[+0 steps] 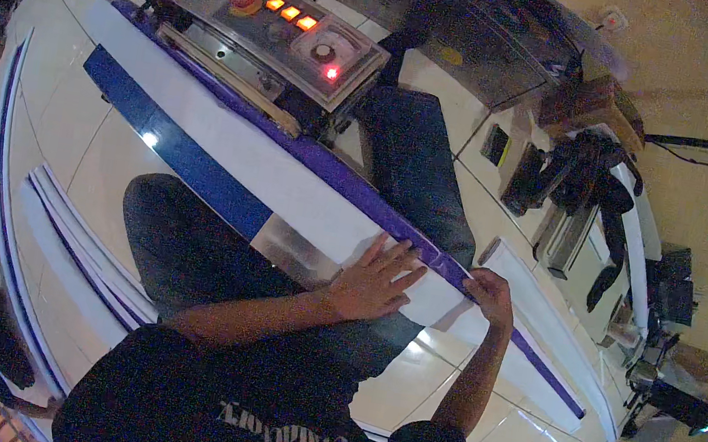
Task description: Using a continuous band sealer to seal the edges of long printed vinyl banners on the floor of a print shop.
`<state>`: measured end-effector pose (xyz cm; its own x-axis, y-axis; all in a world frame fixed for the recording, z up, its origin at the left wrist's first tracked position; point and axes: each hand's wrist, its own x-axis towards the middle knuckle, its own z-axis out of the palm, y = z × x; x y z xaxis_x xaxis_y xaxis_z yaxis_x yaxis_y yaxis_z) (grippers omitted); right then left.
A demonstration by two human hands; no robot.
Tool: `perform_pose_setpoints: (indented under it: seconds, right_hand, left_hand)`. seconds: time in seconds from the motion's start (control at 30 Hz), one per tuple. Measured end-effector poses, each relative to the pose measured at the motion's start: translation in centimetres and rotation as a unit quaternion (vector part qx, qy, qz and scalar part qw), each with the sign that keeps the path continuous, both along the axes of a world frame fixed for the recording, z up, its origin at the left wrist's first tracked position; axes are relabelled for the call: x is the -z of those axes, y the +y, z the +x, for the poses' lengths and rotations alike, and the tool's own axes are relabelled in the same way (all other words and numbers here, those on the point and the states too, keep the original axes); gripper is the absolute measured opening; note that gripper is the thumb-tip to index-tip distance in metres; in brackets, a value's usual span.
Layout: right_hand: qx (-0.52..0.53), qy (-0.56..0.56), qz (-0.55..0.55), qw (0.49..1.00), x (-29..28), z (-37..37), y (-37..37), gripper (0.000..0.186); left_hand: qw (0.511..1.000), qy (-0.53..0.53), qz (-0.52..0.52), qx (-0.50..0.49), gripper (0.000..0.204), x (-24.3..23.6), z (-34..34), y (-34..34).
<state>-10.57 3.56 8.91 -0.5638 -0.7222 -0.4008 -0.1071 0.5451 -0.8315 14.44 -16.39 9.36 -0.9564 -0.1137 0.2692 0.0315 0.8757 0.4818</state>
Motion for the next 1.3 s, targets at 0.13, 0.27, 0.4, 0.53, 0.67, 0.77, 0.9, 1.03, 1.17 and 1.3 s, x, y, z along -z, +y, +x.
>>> perform_pose_setpoints:
  seconds: [0.13,0.27,0.4,0.53,0.67,0.77,0.9,1.03,1.17,1.3]
  right_hand:
    - [0.018,-0.045,-0.046,0.998,-0.2,-0.5,1.3,0.015]
    - [-0.003,0.077,0.093,0.993,-0.4,-0.6,0.2,0.02]
    - [-0.044,0.093,0.059,0.993,-0.2,-0.9,-0.9,0.02]
    - [-0.055,0.049,0.034,0.997,0.0,-0.6,-0.6,0.017]
    - [-0.109,0.076,0.078,0.988,-1.2,-0.7,-1.3,0.018]
    - [-0.044,0.017,0.093,0.995,0.1,-1.3,0.0,0.017]
    - [-0.075,0.049,0.07,0.994,-1.2,-0.6,-1.9,0.019]
    - [-0.098,0.086,0.121,0.984,-1.8,-0.6,-3.0,0.028]
    - [-0.108,0.123,0.104,0.981,-1.1,-0.4,-3.5,0.034]
    - [-0.099,0.14,0.095,0.981,-0.9,-0.2,-4.2,0.039]
  left_hand:
    - [1.0,0.01,-0.009,-0.025,0.057,-0.2,-0.2,-0.2]
    - [1.0,0.007,-0.014,-0.026,0.056,-0.1,-0.1,0.0]
    - [0.999,-0.008,-0.016,-0.05,0.057,-0.1,0.1,-0.2]
    - [0.999,-0.016,-0.008,-0.051,0.059,-0.3,0.2,0.5]
    - [0.998,-0.004,-0.007,-0.063,0.059,-0.3,0.2,0.1]
    - [0.999,-0.012,-0.01,-0.047,0.059,-0.5,0.0,0.0]
    - [0.999,-0.023,-0.015,-0.044,0.059,-0.5,0.2,-0.1]
    - [0.999,-0.022,0.005,-0.042,0.059,-0.2,0.0,0.0]
    - [0.999,-0.027,0.001,-0.037,0.059,-0.2,-0.1,0.1]
    - [0.999,-0.02,0.013,-0.043,0.059,-0.3,0.1,0.1]
